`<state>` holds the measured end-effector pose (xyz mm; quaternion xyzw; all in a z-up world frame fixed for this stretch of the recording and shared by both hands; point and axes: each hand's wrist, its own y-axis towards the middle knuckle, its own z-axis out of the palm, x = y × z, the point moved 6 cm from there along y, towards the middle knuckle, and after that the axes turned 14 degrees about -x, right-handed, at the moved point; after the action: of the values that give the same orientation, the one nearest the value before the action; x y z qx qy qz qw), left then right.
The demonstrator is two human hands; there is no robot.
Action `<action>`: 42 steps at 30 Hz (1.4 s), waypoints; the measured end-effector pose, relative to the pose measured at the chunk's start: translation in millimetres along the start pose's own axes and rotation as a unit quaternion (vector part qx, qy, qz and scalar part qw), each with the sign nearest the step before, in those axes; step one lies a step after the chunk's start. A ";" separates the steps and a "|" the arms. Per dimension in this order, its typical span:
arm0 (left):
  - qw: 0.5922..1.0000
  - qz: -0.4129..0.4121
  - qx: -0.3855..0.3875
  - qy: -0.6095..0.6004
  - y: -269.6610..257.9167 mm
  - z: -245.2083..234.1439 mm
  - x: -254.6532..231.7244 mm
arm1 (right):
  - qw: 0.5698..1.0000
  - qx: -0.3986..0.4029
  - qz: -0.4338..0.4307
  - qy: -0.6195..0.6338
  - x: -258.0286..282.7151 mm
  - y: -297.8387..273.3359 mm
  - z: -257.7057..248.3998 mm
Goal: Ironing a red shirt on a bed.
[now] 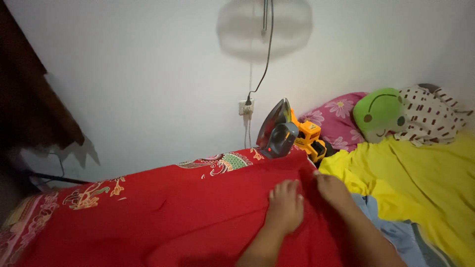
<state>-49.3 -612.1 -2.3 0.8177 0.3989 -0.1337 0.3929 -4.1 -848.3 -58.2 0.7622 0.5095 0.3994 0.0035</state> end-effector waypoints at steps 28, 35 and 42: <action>0.956 -0.207 -0.039 0.205 12.8 -37.1 64.4 | 0.947 0.127 -0.042 -0.293 116.5 -55.3 -15.6; 0.927 -0.261 0.106 0.249 -1.3 -57.0 76.5 | 0.934 0.165 -0.169 -0.268 98.1 -34.9 37.4; 0.907 -0.305 0.144 0.253 -10.6 -106.7 83.2 | 0.902 0.059 -0.133 -0.407 112.4 -42.9 23.9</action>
<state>-13.7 -482.7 17.7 0.7101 0.6913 -0.0920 0.0966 -4.4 -730.4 -24.1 0.7821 0.5830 0.0193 0.2191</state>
